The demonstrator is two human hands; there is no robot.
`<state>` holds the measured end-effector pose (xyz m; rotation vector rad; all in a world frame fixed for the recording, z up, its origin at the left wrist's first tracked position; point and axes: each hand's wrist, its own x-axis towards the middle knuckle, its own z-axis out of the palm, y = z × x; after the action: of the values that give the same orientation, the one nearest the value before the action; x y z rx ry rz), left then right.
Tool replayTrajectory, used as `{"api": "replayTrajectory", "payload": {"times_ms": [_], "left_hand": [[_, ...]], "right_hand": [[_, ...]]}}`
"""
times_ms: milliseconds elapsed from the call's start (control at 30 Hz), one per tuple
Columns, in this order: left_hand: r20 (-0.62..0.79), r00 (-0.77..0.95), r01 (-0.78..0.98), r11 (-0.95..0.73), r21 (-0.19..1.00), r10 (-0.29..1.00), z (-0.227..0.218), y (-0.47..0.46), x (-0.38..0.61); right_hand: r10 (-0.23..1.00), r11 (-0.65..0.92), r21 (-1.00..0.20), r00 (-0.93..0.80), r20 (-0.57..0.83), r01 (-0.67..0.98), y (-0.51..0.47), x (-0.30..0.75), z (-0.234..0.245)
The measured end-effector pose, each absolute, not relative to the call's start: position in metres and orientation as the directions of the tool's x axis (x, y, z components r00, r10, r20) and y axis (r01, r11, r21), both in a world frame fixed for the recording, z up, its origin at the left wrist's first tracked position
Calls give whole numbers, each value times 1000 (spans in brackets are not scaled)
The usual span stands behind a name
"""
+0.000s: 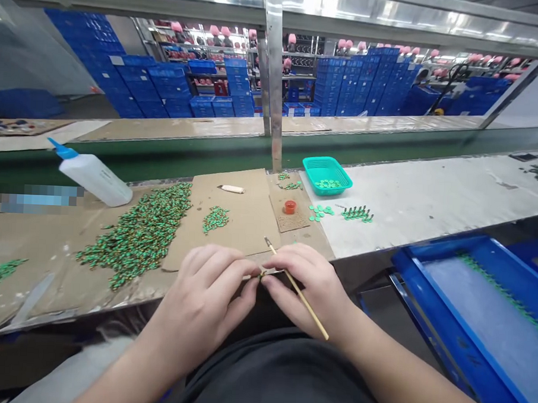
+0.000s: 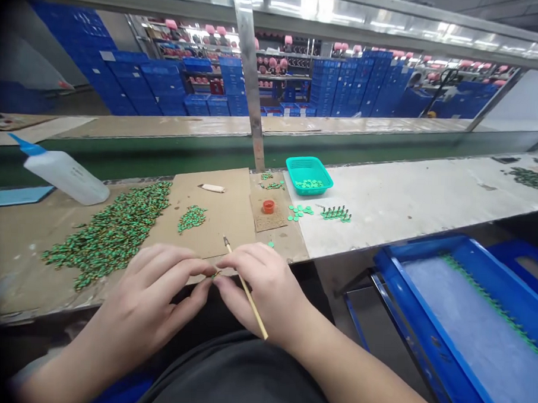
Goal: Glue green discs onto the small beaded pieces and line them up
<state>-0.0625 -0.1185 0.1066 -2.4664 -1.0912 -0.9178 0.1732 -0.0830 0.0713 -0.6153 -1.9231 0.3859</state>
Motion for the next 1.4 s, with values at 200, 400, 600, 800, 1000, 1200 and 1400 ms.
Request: {"api": "replayTrajectory", "payload": {"times_ms": [200, 400, 600, 800, 1000, 1200, 1400], "left_hand": [[636, 467, 739, -667, 101, 614, 110, -120, -47], [571, 251, 626, -581, 521, 782, 92, -111, -40], [592, 106, 462, -567, 682, 799, 52, -95, -25], [528, 59, 445, -496, 746, 847, 21, -89, -19], [398, 127, 549, -399, 734, 908, 29, -37, -21], [345, 300, 568, -457, 685, 889, 23, 6, -10], [302, 258, 605, -397, 690, 918, 11, 3, -11]], "right_hand": [[522, 853, -451, -409, 749, 263, -83, 186, 72], [925, 318, -948, -231, 302, 31, -86, 187, 62], [919, -312, -910, -330, -216, -273, -74, 187, 52], [888, -424, -855, -323, -327, -299, -71, 190, 36], [911, 411, -845, -151, 383, 341, -30, 239, 13], [808, 576, -671, -198, 555, 467, 9, 264, 18], [781, 604, -754, -3, 625, 258, 15, 253, 19]]}}
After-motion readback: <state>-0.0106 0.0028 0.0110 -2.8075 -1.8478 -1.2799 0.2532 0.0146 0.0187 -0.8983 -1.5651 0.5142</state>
